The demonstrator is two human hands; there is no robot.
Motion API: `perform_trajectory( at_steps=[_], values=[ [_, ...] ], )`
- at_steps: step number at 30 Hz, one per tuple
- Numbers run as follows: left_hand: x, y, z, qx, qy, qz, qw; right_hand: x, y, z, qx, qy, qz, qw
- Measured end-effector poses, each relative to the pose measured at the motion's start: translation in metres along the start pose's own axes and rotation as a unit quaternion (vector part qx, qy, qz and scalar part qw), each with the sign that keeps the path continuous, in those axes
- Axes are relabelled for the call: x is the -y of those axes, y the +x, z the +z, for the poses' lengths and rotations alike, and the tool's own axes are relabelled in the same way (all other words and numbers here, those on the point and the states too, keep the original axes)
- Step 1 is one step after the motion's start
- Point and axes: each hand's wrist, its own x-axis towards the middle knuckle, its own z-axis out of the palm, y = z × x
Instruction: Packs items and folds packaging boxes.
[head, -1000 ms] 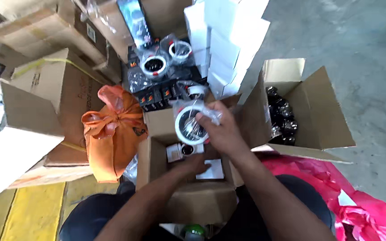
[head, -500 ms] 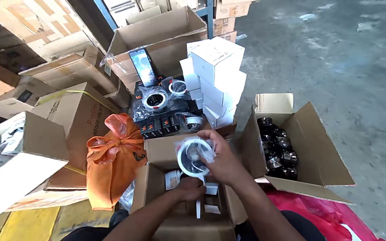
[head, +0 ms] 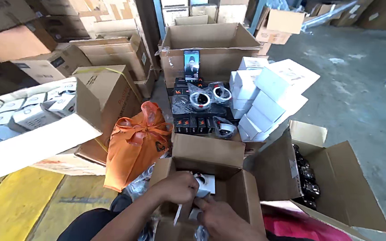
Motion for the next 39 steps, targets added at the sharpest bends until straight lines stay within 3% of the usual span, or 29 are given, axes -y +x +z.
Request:
perform_trajectory(
  at_steps=[6,9,12,17,19,23,29,31,34,37,39],
  values=[
    [-0.007,-0.013,0.014,0.086,-0.01,-0.014,0.996,0.021,0.018,0.027,0.092,-0.068,0.0,0.993],
    [-0.008,-0.013,0.018,0.116,-0.04,-0.031,0.992,0.036,0.021,0.046,0.065,-0.106,-0.014,0.992],
    [-0.01,-0.006,0.031,0.136,-0.071,-0.045,0.987,0.048,0.02,0.067,0.022,-0.153,0.032,0.987],
    [-0.005,-0.003,0.022,0.106,-0.172,-0.039,0.979,0.06,0.021,0.046,0.07,-0.109,0.053,0.99],
    [-0.001,-0.01,0.009,0.079,-0.205,-0.036,0.975,0.05,0.018,0.036,0.028,-0.091,0.018,0.995],
    [0.016,-0.022,-0.01,-0.015,-0.3,0.029,0.953,0.025,0.002,0.012,-0.143,-0.077,-0.087,0.983],
    [0.022,-0.027,-0.013,-0.203,-0.479,0.175,0.836,-0.023,-0.023,-0.026,-0.332,0.21,-0.147,0.908],
    [0.023,-0.03,-0.009,-0.256,-0.448,0.219,0.828,-0.03,-0.026,-0.035,-0.385,0.295,-0.151,0.861],
    [0.012,-0.039,0.003,-0.362,-0.293,0.258,0.846,-0.033,-0.031,-0.045,-0.441,0.411,-0.13,0.787],
    [0.002,-0.046,0.018,-0.422,-0.046,0.215,0.88,-0.034,-0.038,-0.047,-0.481,0.49,-0.081,0.722],
    [-0.003,-0.046,0.023,-0.396,0.077,0.172,0.899,-0.038,-0.041,-0.046,-0.473,0.515,-0.075,0.711]
  ],
)
